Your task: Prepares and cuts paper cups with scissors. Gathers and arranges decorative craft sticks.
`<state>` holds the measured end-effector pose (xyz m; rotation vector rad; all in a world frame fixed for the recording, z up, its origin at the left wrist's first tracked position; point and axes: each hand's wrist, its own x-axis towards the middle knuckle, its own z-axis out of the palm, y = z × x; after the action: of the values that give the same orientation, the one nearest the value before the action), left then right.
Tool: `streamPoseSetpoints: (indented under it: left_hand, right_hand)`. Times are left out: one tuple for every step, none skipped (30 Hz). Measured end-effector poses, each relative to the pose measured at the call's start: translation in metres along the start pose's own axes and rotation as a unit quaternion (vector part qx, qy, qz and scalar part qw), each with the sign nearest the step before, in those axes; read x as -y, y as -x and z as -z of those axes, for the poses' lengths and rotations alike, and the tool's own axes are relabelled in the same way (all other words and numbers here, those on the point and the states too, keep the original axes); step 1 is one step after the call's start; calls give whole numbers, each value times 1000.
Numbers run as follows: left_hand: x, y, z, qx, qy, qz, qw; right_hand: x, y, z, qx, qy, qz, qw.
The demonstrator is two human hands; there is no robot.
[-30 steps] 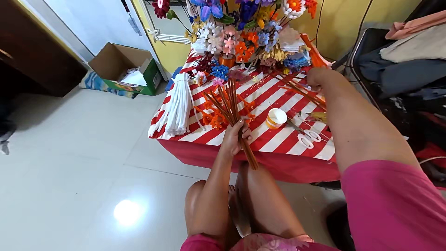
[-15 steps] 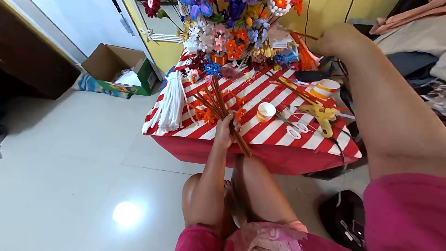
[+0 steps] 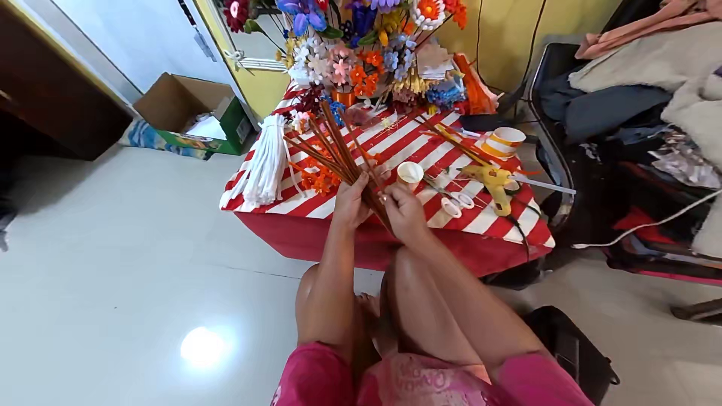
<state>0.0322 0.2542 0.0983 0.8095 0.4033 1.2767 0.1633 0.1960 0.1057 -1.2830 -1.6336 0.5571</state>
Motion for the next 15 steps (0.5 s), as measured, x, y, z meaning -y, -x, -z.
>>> streamPoseSetpoints:
  left_hand:
    - [0,-1,-1,8,-6,4,1000]
    - [0,-1,-3,14,-15,8,1000]
    - [0,-2,-7,15,-20,11,1000]
    - [1,-2,-10,18,-25,10,999]
    - [2,-3,-13,25,-32,4,999]
    - [3,-3,-15,35,-42,-4,998]
    - [5,-3,-18,42,-53,-14,998]
    - [8,-3,-22,40,-70,-25,996]
    - [10,-1,-26,29,-94,-36,995]
    - [12,1,-30,18,-117,-45,992]
    - [13,3,-33,9,-144,-59,988]
    - [12,6,-36,2,-177,-75,981]
    - [9,9,-38,4,-208,-94,974]
    - [4,13,-40,5,-229,-115,967]
    - [0,16,-44,8,-241,-135,961]
  right_hand:
    - [-5,3,-6,-23,8,28,999]
    - [-8,5,-10,-47,18,53,997]
    - [-10,6,-12,-65,30,71,995]
    - [-11,6,-12,-72,40,82,993]
    - [-10,7,-11,-71,47,84,993]
    - [-10,7,-10,-69,53,85,993]
    - [-11,8,-8,-70,61,88,992]
    - [-12,9,-7,-72,70,92,991]
    - [-13,10,-5,-79,76,101,989]
    - [-15,11,-3,-85,74,105,988]
    - [-16,13,-1,-86,63,103,989]
    - [-17,15,1,-77,44,92,992]
    - [-16,18,2,-57,23,70,996]
    - [-12,22,2,-35,8,40,999]
    - [-6,24,3,-10,-3,7,1000]
